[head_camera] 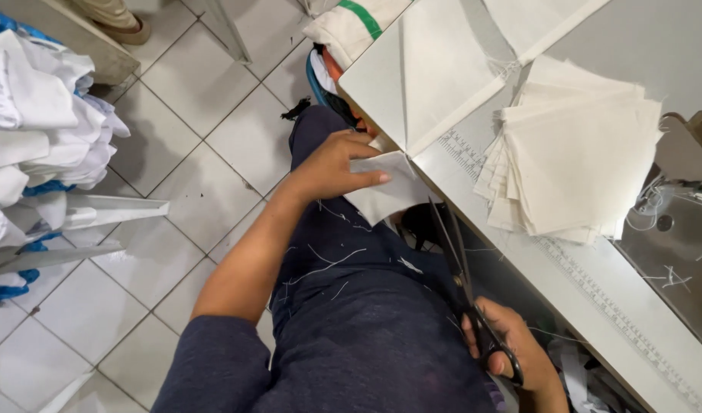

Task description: Cutting small pieces of white fabric using scissors at a sewing factory workstation.

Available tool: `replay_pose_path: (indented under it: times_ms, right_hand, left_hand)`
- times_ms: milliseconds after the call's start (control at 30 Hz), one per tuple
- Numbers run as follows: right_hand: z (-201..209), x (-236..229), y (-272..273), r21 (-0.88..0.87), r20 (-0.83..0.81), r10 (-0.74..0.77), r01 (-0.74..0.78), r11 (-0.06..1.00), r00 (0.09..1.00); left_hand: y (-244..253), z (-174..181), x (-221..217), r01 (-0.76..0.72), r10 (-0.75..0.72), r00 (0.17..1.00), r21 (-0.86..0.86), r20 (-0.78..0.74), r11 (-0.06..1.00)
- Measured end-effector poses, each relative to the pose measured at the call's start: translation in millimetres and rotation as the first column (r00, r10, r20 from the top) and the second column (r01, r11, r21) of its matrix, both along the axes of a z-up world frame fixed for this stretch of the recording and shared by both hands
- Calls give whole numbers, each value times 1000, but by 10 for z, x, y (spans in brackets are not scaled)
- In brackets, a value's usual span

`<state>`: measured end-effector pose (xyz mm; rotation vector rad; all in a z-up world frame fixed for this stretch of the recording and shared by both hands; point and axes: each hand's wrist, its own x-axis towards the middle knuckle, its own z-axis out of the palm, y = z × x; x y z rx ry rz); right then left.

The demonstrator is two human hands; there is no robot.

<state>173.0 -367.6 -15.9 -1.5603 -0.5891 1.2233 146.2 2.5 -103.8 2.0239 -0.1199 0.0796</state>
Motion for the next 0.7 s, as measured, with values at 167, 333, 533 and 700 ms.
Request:
replay_pose_path:
  times_ms: [167,333,533,700]
  right_hand:
    - [-58,99,35,-69,55,83,-79,994,995]
    - [-237,177,220,-117,111,237,-224,968,965]
    - [-307,73,822,-41,134,405,-403,914,904]
    - [-325,-61,1081,39,40,408,-409,912,912]
  left_hand:
    - [-143,277,-371,-84,-4,979,-416,-205,906]
    - [-19,615,-823,-94,6,962,-312,-273,946]
    - [100,943,-1427,-236,135,876,-166,-463,957]
    - [119,920,-1709,-251,182,870,-93,-459,964]
